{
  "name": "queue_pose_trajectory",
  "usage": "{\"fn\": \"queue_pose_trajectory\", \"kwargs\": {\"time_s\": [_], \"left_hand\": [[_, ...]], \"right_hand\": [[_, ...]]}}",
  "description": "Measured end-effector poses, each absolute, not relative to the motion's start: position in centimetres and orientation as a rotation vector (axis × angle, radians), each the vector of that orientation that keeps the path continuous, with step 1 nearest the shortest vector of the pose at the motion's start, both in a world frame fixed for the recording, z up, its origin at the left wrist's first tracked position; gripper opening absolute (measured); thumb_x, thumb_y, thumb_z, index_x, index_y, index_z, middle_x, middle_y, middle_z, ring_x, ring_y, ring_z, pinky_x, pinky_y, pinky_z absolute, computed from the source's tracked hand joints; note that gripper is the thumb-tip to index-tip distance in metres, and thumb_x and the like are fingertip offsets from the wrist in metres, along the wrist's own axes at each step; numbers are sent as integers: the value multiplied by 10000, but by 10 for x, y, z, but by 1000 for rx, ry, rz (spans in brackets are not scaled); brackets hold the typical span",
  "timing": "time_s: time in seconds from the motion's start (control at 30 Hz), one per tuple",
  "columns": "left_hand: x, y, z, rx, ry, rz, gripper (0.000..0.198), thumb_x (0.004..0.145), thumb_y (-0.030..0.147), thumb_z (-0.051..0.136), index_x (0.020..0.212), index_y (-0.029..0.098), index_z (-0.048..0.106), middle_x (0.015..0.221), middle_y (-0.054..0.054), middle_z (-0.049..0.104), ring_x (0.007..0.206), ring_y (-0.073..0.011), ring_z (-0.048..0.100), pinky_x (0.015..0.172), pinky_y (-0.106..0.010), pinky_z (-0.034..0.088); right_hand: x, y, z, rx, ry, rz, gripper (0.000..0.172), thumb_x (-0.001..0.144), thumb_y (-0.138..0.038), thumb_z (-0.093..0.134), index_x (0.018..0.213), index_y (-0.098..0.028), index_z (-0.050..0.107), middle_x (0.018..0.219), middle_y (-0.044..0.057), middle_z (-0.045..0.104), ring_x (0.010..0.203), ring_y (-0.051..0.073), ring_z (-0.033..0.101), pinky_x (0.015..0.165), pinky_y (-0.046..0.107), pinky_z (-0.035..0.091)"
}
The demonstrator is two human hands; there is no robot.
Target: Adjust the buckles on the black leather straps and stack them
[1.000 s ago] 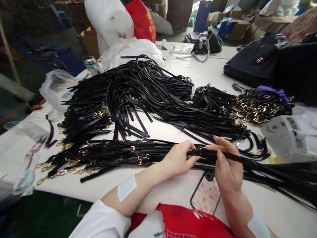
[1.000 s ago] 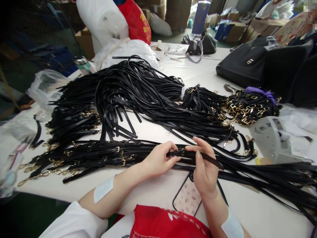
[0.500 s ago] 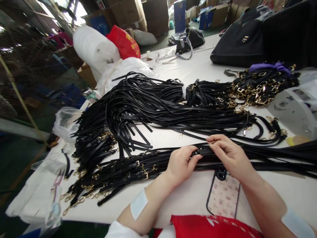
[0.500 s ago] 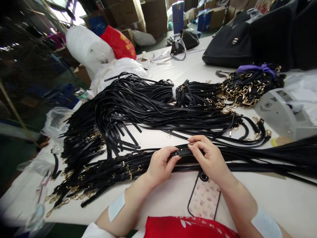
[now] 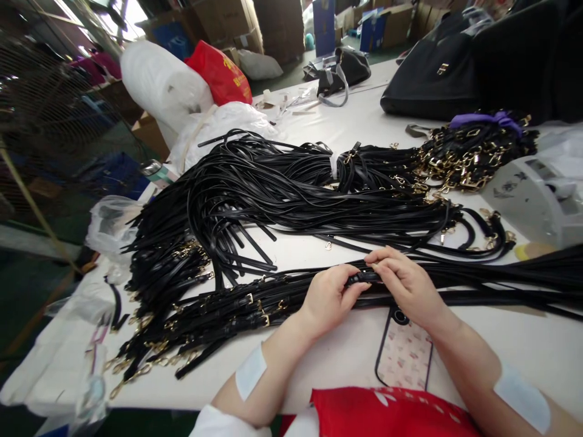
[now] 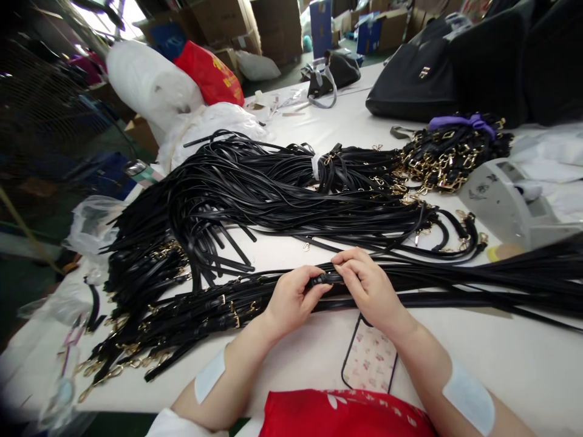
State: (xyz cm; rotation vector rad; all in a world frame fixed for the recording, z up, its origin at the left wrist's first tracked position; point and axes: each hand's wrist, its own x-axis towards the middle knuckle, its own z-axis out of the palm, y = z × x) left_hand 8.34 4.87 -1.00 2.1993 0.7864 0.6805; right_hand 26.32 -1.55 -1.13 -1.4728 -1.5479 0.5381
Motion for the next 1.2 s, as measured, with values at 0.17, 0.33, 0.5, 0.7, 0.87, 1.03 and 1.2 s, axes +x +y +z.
{"fn": "queue_pose_trajectory", "kwargs": {"time_s": [0.17,0.33,0.5,0.7,0.87,1.03,1.2], "left_hand": [[87,40,-14,2198,751,664,231,902,345,597,1062,182,630,987,-71,730,861,-203,688,821,-331,556],[85,43,-7,2117,759,694,231,884,367,622,1015,179,656,925,-56,737,803,-181,680,770,-298,547],[81,51,-2,1935,810,760,201,829,354,696,904,168,683,801,-20,728,675,-131,640,656,-233,506],[84,48,-7,1928,764,730,249,847,386,667,947,159,684,837,-41,738,710,-146,663,699,-252,521],[84,49,-3,2072,740,686,288,953,352,476,1087,181,666,1038,-70,735,949,-191,679,878,-310,518],[89,33,4,2196,916,602,420,993,306,311,771,168,639,770,-66,698,716,-171,644,688,-280,500],[80,25,20,2304,906,573,366,978,277,335,856,180,666,843,-62,721,786,-178,661,740,-284,505]], "right_hand": [[249,-18,-15,-1456,-1549,510,274,978,-262,437,772,-208,610,985,73,639,964,208,587,838,343,473],[255,-19,-10,-1416,-1536,539,289,978,-307,442,762,-212,607,996,63,659,962,215,607,1003,424,414],[266,-16,-6,-1419,-1459,717,206,917,-355,574,773,-215,622,976,60,643,937,216,610,838,342,492],[254,-18,-7,-1363,-1526,652,192,931,-297,543,772,-217,614,913,48,634,898,204,607,883,370,473],[255,-22,0,-1440,-1755,405,125,855,-257,612,972,-236,573,1000,49,658,963,229,615,1114,539,285],[244,-26,-1,-1462,-1851,81,143,800,-190,632,902,-247,550,826,0,659,775,192,631,1102,536,305],[240,-28,8,-1390,-1851,156,143,784,-194,638,801,-241,503,722,-38,613,657,154,591,1097,516,325]]}}
